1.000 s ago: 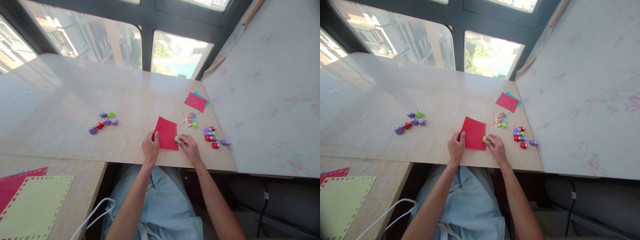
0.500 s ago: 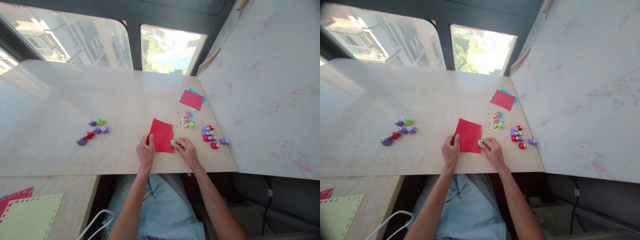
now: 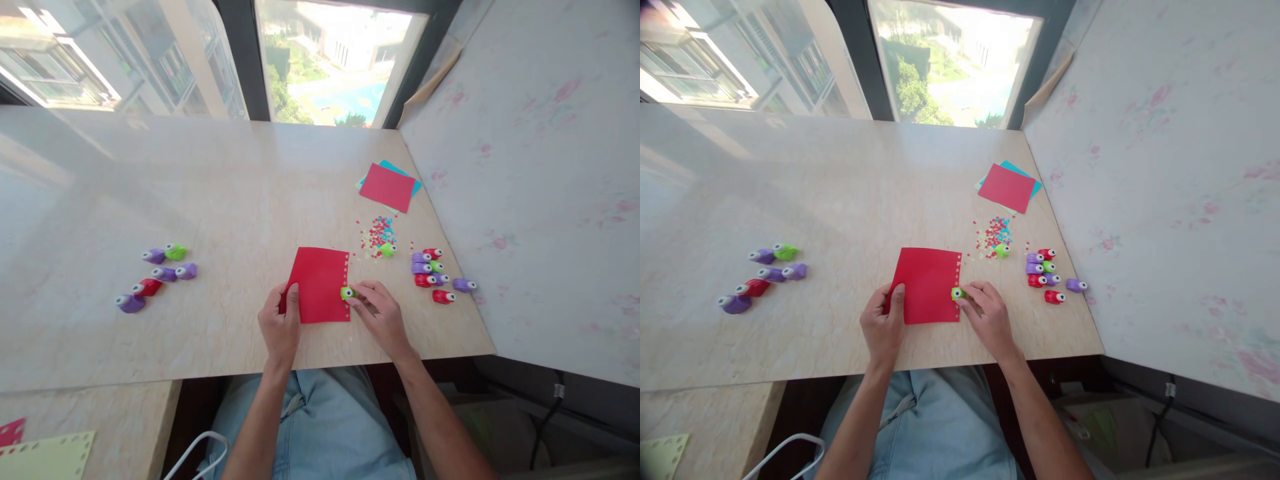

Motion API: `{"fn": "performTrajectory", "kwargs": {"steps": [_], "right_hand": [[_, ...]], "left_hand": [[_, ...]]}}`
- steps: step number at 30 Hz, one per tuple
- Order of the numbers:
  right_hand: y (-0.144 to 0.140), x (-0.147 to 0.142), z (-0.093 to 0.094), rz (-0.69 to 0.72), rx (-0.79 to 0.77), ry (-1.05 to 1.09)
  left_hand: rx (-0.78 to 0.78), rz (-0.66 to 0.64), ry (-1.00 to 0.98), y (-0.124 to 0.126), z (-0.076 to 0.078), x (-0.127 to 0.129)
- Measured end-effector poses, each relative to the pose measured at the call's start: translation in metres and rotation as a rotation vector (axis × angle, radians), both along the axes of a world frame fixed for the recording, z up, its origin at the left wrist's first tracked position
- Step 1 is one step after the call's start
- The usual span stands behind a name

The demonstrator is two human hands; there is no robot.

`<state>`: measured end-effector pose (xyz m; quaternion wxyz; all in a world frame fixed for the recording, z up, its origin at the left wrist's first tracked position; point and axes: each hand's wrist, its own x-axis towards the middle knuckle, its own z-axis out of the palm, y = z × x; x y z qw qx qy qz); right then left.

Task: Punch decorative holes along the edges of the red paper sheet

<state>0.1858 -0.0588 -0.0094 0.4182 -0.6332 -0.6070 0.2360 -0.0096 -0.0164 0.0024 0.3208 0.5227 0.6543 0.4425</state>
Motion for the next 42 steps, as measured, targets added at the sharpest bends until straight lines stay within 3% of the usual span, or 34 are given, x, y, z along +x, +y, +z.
{"fn": "performTrajectory", "kwargs": {"steps": [17, 42], "right_hand": [[0.001, 0.0009, 0.0084, 0.028, 0.022, -0.07], [0.0004, -0.0008, 0.0024, -0.004, -0.015, -0.042]], "left_hand": [[-0.019, 0.106, 0.095, 0.0093, 0.0002, 0.006], [0.002, -0.01, 0.043, 0.008, -0.0013, 0.0032]]}}
